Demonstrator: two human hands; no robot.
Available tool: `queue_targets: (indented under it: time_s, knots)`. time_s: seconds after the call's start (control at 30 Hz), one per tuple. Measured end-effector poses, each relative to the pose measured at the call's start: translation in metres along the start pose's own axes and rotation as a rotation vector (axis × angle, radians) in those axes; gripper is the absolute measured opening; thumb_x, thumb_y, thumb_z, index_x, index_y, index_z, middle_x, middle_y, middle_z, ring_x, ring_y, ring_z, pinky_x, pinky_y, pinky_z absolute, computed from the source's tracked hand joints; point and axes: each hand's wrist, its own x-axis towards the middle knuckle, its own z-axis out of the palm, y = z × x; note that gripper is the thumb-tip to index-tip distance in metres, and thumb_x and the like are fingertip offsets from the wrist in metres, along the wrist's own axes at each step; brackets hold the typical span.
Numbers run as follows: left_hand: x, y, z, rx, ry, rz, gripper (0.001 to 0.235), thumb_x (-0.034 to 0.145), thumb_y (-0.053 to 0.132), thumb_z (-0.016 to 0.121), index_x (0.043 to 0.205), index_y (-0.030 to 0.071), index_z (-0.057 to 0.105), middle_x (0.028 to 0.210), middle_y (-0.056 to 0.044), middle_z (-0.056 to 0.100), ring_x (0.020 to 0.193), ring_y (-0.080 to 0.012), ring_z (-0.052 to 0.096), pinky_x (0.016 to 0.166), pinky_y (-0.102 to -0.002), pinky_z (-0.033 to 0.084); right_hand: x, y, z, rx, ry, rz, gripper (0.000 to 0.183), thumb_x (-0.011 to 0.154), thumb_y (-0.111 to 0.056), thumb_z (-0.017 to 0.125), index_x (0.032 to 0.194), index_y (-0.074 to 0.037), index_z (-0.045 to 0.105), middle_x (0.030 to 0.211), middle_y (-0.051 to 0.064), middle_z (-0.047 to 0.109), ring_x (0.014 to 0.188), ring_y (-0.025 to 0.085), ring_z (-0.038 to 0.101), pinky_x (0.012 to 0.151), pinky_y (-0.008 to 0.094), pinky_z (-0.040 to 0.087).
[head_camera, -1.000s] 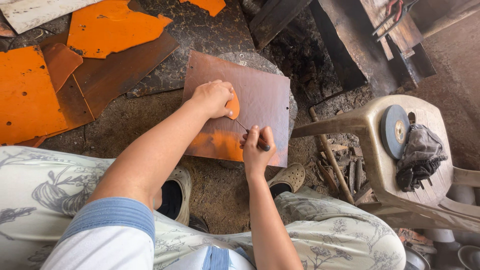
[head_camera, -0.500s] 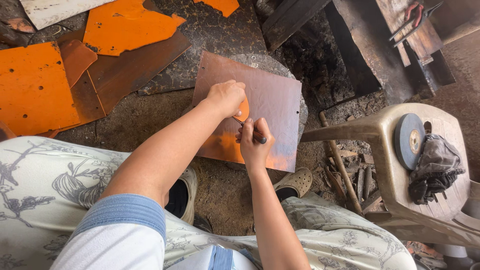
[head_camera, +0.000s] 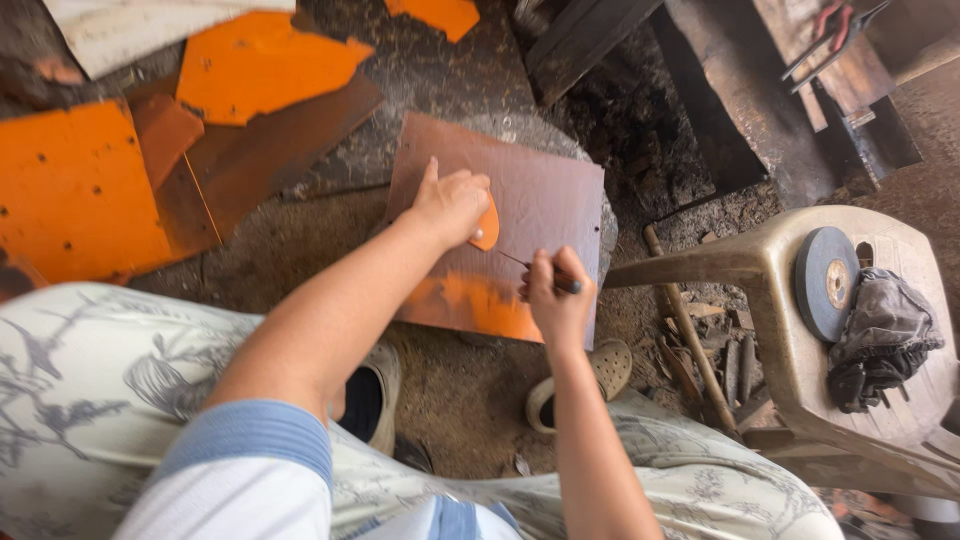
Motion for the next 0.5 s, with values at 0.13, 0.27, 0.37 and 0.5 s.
queue_targets:
  time_s: [0.13, 0.27, 0.37, 0.5]
  knots:
    - [0.002, 0.007, 0.007, 0.025, 0.107, 0.039, 0.022, 0.075, 0.014, 0.079, 0.097, 0.009, 0.077, 0.119, -0.005, 0.063, 0.122, -0.0276, 0.057, 0.1, -0.057, 0.049, 0.016, -0.01, -0.034, 0.331, 0.055, 0.014, 0.024, 0.103, -0.013, 0.06, 0.083, -0.005, 0.05, 0.071, 0.01, 0.063, 0.063, 0.017, 0.067, 0.051, 0.033, 0.054]
    - [0.01, 0.023, 0.03, -0.041, 0.172, 0.02, 0.015, 0.078, 0.001, 0.07, 0.092, 0.0, 0.076, 0.12, -0.013, 0.062, 0.117, -0.0344, 0.06, 0.086, -0.044, 0.06, 0.028, -0.013, -0.051, 0.397, 0.193, 0.054, 0.022, 0.105, -0.023, 0.061, 0.091, -0.01, 0.049, 0.07, 0.006, 0.061, 0.056, 0.012, 0.06, 0.046, 0.026, 0.047]
    - [0.018, 0.04, 0.051, 0.023, 0.1, 0.005, 0.022, 0.081, 0.0, 0.068, 0.102, -0.004, 0.075, 0.121, -0.019, 0.063, 0.119, -0.0376, 0.06, 0.086, -0.04, 0.062, 0.04, -0.013, -0.052, 0.294, 0.241, 0.053, 0.027, 0.105, -0.023, 0.067, 0.09, -0.009, 0.05, 0.072, 0.005, 0.059, 0.058, 0.009, 0.058, 0.046, 0.024, 0.044]
    - [0.028, 0.063, 0.075, 0.196, 0.008, -0.09, 0.037, 0.089, 0.008, 0.062, 0.121, -0.01, 0.067, 0.138, -0.035, 0.051, 0.127, -0.0475, 0.053, 0.082, -0.045, 0.063, 0.07, -0.02, -0.035, 0.145, 0.19, -0.006, 0.026, 0.099, -0.019, 0.075, 0.086, -0.008, 0.055, 0.071, 0.005, 0.062, 0.059, 0.009, 0.059, 0.047, 0.023, 0.045]
